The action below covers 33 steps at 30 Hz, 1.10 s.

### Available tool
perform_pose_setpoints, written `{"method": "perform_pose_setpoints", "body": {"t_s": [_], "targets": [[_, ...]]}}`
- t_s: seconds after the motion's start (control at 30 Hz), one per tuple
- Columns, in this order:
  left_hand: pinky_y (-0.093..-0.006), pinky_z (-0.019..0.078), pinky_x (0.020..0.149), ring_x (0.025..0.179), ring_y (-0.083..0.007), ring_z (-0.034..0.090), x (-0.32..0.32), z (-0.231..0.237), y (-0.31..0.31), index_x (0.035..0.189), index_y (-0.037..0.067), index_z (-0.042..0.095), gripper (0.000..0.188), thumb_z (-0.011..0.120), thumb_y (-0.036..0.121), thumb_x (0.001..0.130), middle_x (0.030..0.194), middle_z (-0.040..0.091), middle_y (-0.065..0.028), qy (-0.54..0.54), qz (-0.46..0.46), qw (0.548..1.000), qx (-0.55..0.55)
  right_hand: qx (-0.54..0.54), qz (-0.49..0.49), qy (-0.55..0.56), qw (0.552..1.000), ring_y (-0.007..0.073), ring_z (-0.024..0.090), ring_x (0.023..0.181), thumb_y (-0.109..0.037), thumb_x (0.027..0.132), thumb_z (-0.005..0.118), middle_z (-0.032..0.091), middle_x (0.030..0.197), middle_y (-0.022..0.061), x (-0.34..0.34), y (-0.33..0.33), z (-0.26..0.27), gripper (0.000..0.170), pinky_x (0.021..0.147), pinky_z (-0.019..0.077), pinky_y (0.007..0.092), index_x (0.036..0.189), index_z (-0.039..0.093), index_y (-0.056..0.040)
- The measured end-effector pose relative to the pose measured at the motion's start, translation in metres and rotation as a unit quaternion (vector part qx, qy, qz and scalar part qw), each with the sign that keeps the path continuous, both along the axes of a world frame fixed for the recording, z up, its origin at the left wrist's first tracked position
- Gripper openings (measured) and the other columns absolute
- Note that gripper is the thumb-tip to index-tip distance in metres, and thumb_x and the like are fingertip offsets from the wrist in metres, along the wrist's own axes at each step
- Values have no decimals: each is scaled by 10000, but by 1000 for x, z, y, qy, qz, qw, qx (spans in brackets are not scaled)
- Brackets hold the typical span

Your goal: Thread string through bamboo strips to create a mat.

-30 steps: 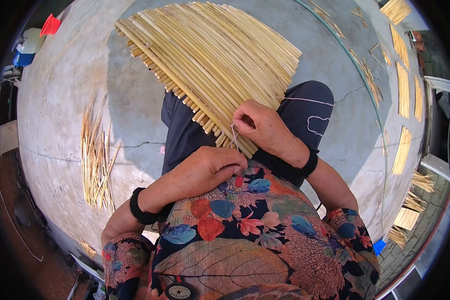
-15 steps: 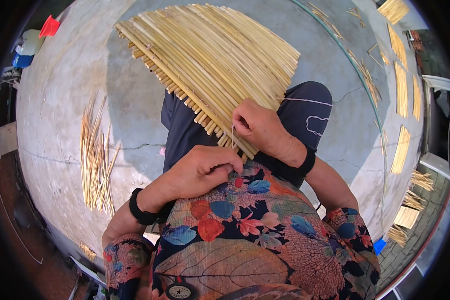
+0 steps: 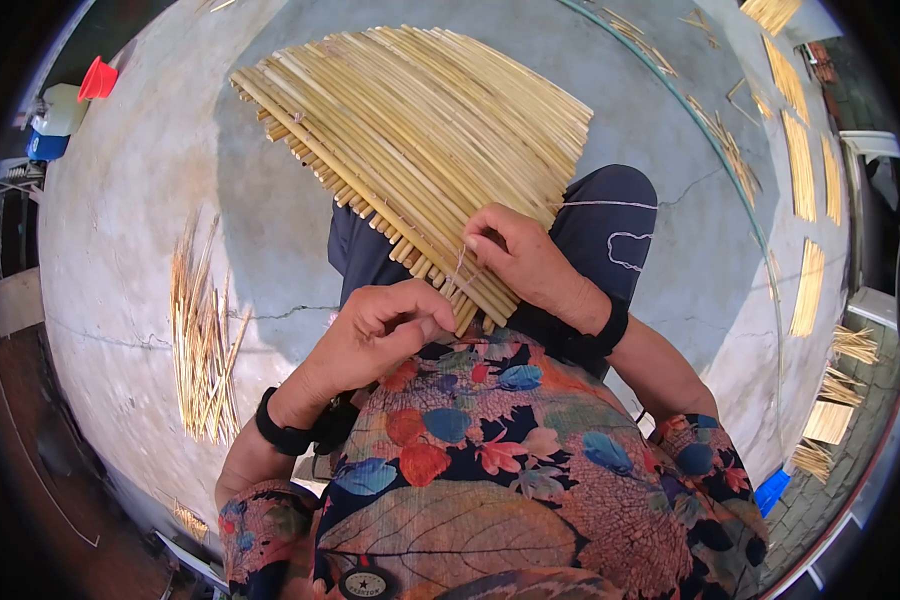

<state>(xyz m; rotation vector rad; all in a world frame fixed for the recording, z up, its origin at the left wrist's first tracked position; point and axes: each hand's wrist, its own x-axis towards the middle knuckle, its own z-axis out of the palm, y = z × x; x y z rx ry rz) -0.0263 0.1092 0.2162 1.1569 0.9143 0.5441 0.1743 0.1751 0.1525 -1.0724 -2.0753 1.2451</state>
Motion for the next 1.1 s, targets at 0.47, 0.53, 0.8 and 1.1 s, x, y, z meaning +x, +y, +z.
{"method": "perform_pose_setpoints", "body": {"t_s": [0.47, 0.53, 0.8, 1.1], "targets": [[-180, 276, 390, 418, -23, 352, -1, 6, -1, 859, 12, 560, 138, 523, 145, 855, 510, 401, 56, 156, 61, 974, -152, -95, -4, -61, 994, 244, 569, 708, -162, 767, 595, 582, 747, 102, -2, -9, 11, 142, 624, 443, 337, 824, 548, -40], [-178, 275, 393, 420, -21, 351, 2, 7, 2, 840, 17, 565, 149, 512, 153, 864, 511, 400, 57, 142, 47, 976, -155, -81, 3, -63, 995, 221, 573, 704, -146, 776, 600, 585, 748, 108, -2, -7, 8, 136, 628, 447, 320, 831, 554, -30], [-191, 301, 359, 397, -18, 353, 12, 5, 3, 835, 44, 555, 152, 461, 156, 876, 515, 392, 60, 131, 37, 985, -104, -67, 20, -12, 997, 236, 573, 725, -144, 795, 569, 559, 788, 91, -2, -11, 4, 146, 632, 457, 310, 903, 535, -53], [-189, 287, 340, 367, -24, 359, 14, 5, 5, 837, 43, 541, 135, 457, 142, 874, 520, 404, 47, 128, 17, 991, -36, 185, 101, -41, 977, 233, 564, 699, -109, 751, 542, 473, 770, 60, 3, -8, 4, 92, 538, 479, 304, 833, 509, -84]]}}
